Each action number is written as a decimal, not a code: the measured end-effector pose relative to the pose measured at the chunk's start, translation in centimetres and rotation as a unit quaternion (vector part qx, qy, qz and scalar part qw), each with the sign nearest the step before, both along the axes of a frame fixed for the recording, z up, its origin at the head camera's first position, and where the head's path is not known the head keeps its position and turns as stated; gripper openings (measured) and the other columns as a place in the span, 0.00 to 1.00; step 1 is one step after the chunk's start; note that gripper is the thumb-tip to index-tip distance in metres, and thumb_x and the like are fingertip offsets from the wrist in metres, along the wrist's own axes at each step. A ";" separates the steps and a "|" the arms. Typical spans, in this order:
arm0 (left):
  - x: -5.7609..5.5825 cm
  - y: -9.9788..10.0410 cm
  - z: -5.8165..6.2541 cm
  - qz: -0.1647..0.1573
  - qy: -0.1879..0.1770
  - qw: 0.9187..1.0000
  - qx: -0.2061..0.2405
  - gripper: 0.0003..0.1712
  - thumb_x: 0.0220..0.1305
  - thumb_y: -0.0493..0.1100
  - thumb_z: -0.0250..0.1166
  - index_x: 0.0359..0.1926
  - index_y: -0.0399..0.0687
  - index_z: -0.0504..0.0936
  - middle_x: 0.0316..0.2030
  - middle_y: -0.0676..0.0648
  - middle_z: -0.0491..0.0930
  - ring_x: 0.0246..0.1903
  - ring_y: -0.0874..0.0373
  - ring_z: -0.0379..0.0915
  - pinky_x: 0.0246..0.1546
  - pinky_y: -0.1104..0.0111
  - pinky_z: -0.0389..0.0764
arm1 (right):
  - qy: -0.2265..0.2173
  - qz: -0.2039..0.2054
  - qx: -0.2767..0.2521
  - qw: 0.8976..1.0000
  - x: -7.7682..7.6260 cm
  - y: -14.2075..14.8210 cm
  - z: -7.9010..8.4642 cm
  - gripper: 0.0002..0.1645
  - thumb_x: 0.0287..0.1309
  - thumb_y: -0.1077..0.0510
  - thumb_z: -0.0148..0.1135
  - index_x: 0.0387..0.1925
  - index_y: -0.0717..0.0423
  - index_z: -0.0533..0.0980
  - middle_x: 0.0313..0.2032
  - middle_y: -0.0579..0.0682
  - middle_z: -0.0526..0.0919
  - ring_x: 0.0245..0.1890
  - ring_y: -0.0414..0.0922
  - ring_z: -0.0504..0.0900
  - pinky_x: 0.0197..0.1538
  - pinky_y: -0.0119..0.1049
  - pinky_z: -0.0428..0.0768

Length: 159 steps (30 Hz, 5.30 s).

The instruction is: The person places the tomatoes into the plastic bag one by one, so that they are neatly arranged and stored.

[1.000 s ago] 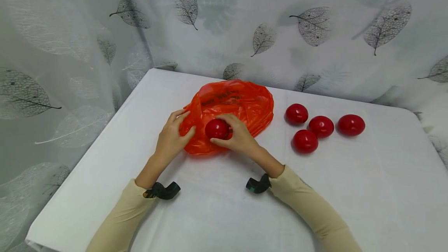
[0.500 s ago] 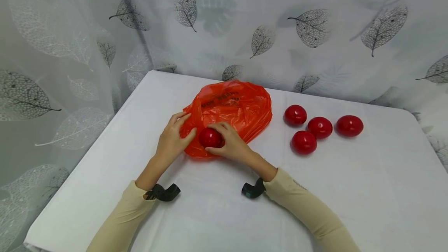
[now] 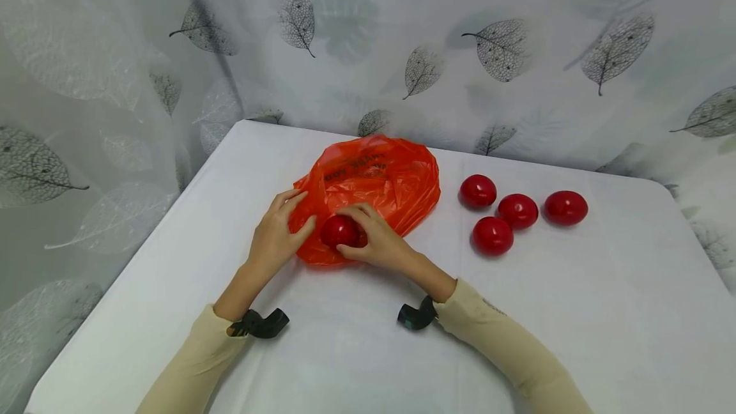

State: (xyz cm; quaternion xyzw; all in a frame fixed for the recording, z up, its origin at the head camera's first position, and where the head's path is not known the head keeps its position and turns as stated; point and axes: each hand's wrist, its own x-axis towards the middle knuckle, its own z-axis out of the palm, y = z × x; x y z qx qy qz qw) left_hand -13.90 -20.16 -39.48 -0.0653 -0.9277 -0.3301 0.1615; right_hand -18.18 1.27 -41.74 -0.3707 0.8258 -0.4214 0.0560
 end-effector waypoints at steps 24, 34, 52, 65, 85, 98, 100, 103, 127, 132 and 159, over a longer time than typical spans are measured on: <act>0.3 0.3 -0.5 -0.008 0.004 1.000 -0.012 0.29 0.62 0.42 0.66 0.62 0.36 0.74 0.61 0.38 0.70 0.57 0.41 0.72 0.47 0.47 0.81 | 0.007 -0.061 -0.092 0.994 1.0 4.4 1.0 0.28 0.55 0.61 0.69 0.58 0.60 0.73 0.55 0.57 0.75 0.52 0.57 0.77 0.52 0.49 0.82; 0.5 0.2 -0.5 -0.008 0.011 1.000 -0.004 0.28 0.61 0.41 0.65 0.61 0.35 0.75 0.61 0.38 0.71 0.57 0.40 0.73 0.47 0.46 0.81 | 0.042 -0.078 -0.132 0.987 1.7 6.9 1.5 0.24 0.54 0.65 0.69 0.54 0.60 0.76 0.51 0.59 0.77 0.44 0.56 0.79 0.45 0.52 0.83; 0.5 0.0 -0.4 -0.011 0.011 1.000 -0.007 0.28 0.61 0.40 0.65 0.61 0.34 0.74 0.61 0.37 0.70 0.57 0.39 0.72 0.47 0.46 0.80 | 0.007 -0.134 -0.127 0.983 3.7 9.5 2.6 0.25 0.52 0.70 0.68 0.54 0.67 0.75 0.51 0.63 0.77 0.48 0.60 0.77 0.47 0.55 0.83; 0.3 -0.3 -0.9 -0.011 0.025 1.000 -0.008 0.27 0.61 0.40 0.66 0.60 0.34 0.75 0.60 0.37 0.71 0.55 0.38 0.74 0.45 0.45 0.81 | 0.046 -0.190 -0.141 0.970 3.6 12.8 1.1 0.27 0.48 0.70 0.71 0.52 0.64 0.76 0.51 0.60 0.79 0.49 0.58 0.79 0.44 0.54 0.84; 0.2 -0.3 -1.0 -0.013 0.018 1.000 -0.010 0.27 0.61 0.39 0.66 0.60 0.33 0.75 0.60 0.35 0.71 0.55 0.37 0.73 0.45 0.45 0.81 | 0.117 -0.297 -0.117 0.940 5.2 17.3 3.7 0.24 0.46 0.76 0.68 0.48 0.71 0.76 0.43 0.66 0.79 0.38 0.33 0.74 0.38 0.18 0.75; 0.1 -0.2 -0.9 -0.014 0.013 1.000 -0.006 0.28 0.61 0.40 0.66 0.60 0.33 0.75 0.60 0.35 0.71 0.55 0.37 0.73 0.47 0.45 0.80 | 0.104 -0.330 -0.084 0.934 3.3 20.0 0.9 0.25 0.49 0.67 0.70 0.51 0.64 0.77 0.51 0.60 0.78 0.49 0.47 0.73 0.44 0.28 0.74; 0.1 -0.2 -0.8 -0.013 0.012 1.000 -0.006 0.28 0.61 0.40 0.66 0.60 0.33 0.75 0.60 0.35 0.71 0.56 0.37 0.73 0.47 0.45 0.80 | 0.092 -0.332 -0.070 0.936 3.4 20.0 0.9 0.26 0.49 0.67 0.70 0.52 0.64 0.75 0.51 0.61 0.76 0.48 0.51 0.73 0.43 0.26 0.74; 0.2 -0.2 -0.8 -0.014 0.013 1.000 -0.006 0.28 0.61 0.40 0.66 0.60 0.33 0.75 0.60 0.35 0.71 0.56 0.37 0.73 0.48 0.45 0.79 | 0.074 -0.334 -0.054 0.938 3.5 20.0 0.8 0.29 0.49 0.66 0.71 0.54 0.65 0.74 0.53 0.62 0.74 0.49 0.55 0.73 0.44 0.26 0.75; 0.3 -0.2 -1.0 -0.009 0.015 1.000 -0.010 0.28 0.61 0.41 0.66 0.60 0.34 0.75 0.60 0.36 0.71 0.56 0.38 0.73 0.49 0.45 0.79 | 0.000 -0.321 -0.001 0.947 3.1 20.4 -0.2 0.42 0.45 0.66 0.73 0.62 0.67 0.64 0.58 0.67 0.66 0.56 0.61 0.67 0.53 0.62 0.77; 0.3 -0.2 -0.9 -0.010 0.016 1.000 -0.010 0.28 0.61 0.40 0.66 0.60 0.34 0.75 0.60 0.36 0.71 0.56 0.38 0.73 0.49 0.45 0.79 | 0.004 -0.333 -0.009 0.943 3.1 20.3 -0.2 0.41 0.46 0.65 0.73 0.62 0.67 0.65 0.57 0.67 0.67 0.55 0.61 0.68 0.52 0.60 0.78; 0.4 -0.4 -0.8 -0.016 0.020 1.000 -0.003 0.27 0.61 0.40 0.66 0.60 0.35 0.75 0.60 0.37 0.71 0.57 0.40 0.72 0.49 0.46 0.80 | -0.014 -0.312 -0.061 0.948 1.1 15.8 1.9 0.41 0.49 0.60 0.73 0.64 0.61 0.66 0.59 0.63 0.68 0.55 0.58 0.72 0.54 0.54 0.80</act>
